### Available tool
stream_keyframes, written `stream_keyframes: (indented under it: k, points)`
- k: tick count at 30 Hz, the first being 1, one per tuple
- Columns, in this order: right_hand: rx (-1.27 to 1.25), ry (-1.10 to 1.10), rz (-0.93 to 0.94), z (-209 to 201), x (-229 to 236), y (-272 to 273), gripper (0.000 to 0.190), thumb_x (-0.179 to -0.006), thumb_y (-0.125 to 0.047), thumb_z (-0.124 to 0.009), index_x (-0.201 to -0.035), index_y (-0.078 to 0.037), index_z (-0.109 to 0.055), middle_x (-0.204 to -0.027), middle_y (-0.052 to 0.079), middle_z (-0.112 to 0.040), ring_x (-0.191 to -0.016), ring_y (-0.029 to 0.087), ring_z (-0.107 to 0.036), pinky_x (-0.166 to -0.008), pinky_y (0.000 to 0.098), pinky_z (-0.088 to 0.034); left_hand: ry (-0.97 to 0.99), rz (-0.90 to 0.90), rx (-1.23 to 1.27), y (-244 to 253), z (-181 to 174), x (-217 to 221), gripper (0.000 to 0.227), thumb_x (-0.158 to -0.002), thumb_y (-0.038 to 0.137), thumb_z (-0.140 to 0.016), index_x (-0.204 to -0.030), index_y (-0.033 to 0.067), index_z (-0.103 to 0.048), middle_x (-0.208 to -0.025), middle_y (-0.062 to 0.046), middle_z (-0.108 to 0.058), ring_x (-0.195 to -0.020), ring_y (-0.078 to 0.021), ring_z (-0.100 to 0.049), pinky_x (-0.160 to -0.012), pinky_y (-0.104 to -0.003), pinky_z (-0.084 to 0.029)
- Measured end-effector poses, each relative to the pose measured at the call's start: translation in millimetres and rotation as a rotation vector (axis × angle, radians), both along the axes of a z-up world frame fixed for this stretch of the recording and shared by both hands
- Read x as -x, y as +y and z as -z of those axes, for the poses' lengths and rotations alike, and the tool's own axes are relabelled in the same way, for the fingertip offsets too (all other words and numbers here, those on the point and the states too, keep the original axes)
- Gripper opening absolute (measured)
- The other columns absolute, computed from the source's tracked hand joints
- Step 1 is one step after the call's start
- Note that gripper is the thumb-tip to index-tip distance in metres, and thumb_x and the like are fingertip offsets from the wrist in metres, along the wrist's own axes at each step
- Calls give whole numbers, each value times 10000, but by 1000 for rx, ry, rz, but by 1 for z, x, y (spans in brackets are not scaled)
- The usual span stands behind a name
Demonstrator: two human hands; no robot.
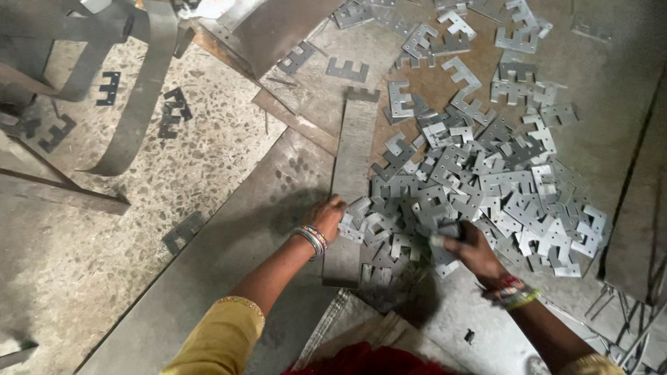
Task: The person gathers small metal brackets from a scattered pile on the floor and stacks them into neat columns. The person repeatedly picks up brackets, aligns them, and places them into growing stacks, occasionally using a metal rod to move or adjust the pile.
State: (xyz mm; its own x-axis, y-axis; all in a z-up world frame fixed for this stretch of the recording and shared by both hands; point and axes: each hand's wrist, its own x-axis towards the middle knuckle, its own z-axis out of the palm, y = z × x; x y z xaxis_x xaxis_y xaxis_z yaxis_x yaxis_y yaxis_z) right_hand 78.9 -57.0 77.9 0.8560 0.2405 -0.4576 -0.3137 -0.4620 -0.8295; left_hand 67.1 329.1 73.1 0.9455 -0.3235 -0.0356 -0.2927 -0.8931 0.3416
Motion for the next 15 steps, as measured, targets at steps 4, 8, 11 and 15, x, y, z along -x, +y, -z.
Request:
stream_keyframes:
  k: [4,8,11,15]
  points:
    - [110,-387,-142,-36,-90,110,674,-752,-348,-821,-1241,31,-556,-1077,208,-758,-989,318,-738,-873,411,-575,39,-63,110,9,10,4,312,-803,-42,-596,-1078,74,-689,-1157,-135,-640,-1111,-361,-626,-945,-455,-528]
    - [647,-670,-515,-44,-150,209,864,-739,-467,-848,-1290,28,-402,-1194,274,-658,-1165,450,-618,-888,488,-555,-64,-79,85,8,19,7,284,-759,38,-608,-1016,99,-709,-1241,-159,-629,-1153,-430,-599,-947,-517,-513]
    - [720,-744,-706,-35,-175,231,857,-772,-533,-806,-1300,18,-415,-1275,235,-603,-1236,415,-576,-940,504,-541,57,-90,68,9,18,1,246,-837,58,-591,-1054,92,-701,-1249,-143,-625,-1147,-407,-610,-951,-503,-529]
    - [742,-1008,-671,-27,-201,234,872,-831,-590,-753,-1374,28,-465,-1316,218,-558,-1281,389,-516,-1070,587,-410,22,-119,93,6,8,5,331,-789,32,-614,-1103,90,-701,-1308,-137,-605,-1108,-424,-590,-852,-522,-530]
